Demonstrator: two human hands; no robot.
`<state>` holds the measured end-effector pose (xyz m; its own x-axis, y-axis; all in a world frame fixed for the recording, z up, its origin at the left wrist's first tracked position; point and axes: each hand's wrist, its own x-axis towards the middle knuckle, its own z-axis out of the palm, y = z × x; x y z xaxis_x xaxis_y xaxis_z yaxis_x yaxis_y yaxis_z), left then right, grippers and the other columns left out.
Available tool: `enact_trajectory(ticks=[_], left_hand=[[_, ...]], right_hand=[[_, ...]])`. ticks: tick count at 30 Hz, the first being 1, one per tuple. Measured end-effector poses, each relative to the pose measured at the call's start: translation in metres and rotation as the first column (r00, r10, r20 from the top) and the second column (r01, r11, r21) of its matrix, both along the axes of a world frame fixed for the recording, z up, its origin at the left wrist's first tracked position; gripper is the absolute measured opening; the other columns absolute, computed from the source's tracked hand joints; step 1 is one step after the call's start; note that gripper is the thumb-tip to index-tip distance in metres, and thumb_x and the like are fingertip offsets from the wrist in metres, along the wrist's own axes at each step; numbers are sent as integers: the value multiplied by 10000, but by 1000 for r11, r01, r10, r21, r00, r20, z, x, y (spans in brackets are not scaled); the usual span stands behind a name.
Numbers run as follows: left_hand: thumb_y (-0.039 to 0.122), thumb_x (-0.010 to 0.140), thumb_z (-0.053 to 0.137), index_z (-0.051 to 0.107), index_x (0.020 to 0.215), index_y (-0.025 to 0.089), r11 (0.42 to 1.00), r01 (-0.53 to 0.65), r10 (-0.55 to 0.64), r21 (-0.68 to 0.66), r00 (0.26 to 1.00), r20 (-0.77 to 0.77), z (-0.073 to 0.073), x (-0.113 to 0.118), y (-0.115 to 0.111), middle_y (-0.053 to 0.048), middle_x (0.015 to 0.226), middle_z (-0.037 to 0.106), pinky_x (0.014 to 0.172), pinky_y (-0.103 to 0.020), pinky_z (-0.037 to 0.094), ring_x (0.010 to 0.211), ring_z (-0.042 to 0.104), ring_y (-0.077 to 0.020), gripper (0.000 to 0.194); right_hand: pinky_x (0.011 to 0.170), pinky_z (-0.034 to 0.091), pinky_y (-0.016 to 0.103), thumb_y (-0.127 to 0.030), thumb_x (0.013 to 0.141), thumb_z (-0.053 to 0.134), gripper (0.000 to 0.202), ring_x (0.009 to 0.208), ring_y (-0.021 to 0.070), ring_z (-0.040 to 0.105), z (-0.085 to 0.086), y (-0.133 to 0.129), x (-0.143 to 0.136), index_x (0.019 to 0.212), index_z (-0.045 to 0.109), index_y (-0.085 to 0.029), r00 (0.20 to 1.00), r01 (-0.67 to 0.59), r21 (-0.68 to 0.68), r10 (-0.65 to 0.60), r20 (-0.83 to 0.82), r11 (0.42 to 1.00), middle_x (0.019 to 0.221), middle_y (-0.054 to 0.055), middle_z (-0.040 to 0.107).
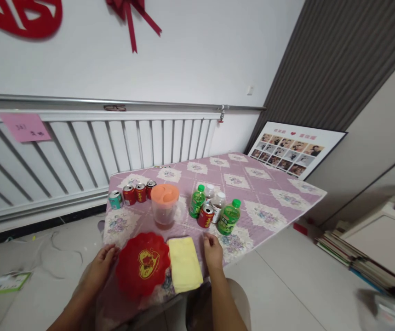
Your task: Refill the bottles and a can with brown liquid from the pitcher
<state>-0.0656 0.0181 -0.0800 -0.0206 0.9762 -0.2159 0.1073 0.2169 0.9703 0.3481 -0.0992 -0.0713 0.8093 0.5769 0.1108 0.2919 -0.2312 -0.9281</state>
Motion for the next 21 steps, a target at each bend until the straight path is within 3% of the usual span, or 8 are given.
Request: enact_trajectory(ticks=[5, 12, 16, 21], left_hand=[[444, 887, 610, 656, 1117, 223, 1000, 22, -22, 14, 1000, -2, 8, 4, -1, -74, 1080, 795, 920, -338, 620, 998, 781, -249, 322], [505, 816, 663, 670, 1083, 199, 997, 20, -22, 74, 1000, 19, 20, 9, -4, -113, 1053, 790, 902, -397, 611, 968, 772, -293, 407], [597, 774, 679, 686, 1074, 158, 993, 8, -8, 119, 1000, 4, 12, 10, -1, -132, 1002, 777, 885, -431, 601, 951, 759, -312, 531], [578, 781, 681, 695, 1051, 157, 989, -15, 13, 148, 1000, 15, 5, 13, 3, -143, 1035, 773, 919, -429, 581, 1009, 743, -311, 500]], right_hand=[[953, 575, 467, -433, 924, 602, 311, 982, 282, 725, 13, 2, -26, 981, 735, -158, 993, -77, -3, 77, 86, 997, 1025, 116, 778], [940, 551, 427, -477, 809, 532, 349, 941, 282, 725, 12, 7, -91, 898, 746, -216, 938, -212, -30, 212, 275, 977, 972, 128, 798], [970, 525, 464, -454, 818, 475, 380, 992, 303, 717, 7, 7, -98, 917, 751, -211, 906, -208, -97, 229, 357, 973, 1020, 155, 792], [975, 514, 468, -454, 844, 437, 409, 1020, 311, 710, 7, 7, -96, 939, 750, -207, 871, -204, -154, 251, 422, 967, 1067, 165, 786]])
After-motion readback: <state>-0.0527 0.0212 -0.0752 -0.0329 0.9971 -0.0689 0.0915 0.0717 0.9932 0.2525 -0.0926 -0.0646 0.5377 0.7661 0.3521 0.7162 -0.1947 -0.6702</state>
